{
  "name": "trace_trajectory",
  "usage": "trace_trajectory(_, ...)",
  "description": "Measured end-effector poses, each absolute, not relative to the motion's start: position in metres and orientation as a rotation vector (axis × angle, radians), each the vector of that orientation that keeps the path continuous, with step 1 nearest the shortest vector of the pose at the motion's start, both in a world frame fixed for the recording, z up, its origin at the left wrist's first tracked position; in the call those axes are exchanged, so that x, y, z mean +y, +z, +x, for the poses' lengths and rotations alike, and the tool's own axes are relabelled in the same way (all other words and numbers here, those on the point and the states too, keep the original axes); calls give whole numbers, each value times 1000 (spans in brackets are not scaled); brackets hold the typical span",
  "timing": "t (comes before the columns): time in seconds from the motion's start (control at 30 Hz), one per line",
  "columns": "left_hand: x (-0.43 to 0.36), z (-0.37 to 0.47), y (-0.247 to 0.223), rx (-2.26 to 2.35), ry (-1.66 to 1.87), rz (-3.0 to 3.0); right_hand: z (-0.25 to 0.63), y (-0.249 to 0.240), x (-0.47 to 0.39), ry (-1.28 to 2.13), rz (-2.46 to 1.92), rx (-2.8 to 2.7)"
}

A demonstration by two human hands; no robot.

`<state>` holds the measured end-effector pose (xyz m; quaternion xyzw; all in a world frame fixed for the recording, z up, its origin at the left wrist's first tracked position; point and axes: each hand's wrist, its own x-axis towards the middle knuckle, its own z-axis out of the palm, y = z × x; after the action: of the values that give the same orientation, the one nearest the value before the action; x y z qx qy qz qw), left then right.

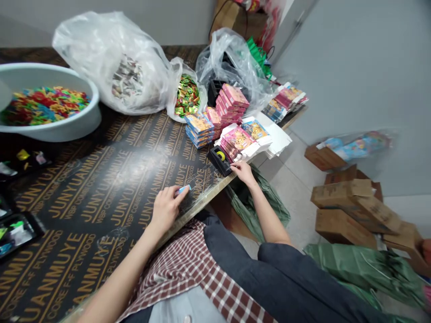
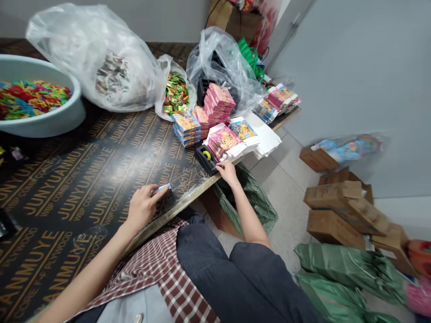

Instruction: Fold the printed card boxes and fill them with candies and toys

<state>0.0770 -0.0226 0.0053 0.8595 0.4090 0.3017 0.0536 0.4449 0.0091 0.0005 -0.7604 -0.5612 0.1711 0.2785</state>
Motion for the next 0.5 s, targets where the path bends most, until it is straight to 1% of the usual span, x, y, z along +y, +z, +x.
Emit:
trace_trajectory(0.17, -30, 86, 4, 1290, 833, 2638, 438, -7, 19, 483, -1953, -1473)
trace_trajectory(0.3, -27, 83, 4, 1298, 834, 2595, 441, -12, 10, 384, -1894, -1386)
trace_trajectory(0.4, -21, 82, 3, 1301, 891, 2556, 443, -20, -6, 325, -1883, -1251)
trace_trajectory(0.5, -15, 82, -1, 1281, 1022, 2479, 439, -31, -19, 414, -1913, -1174)
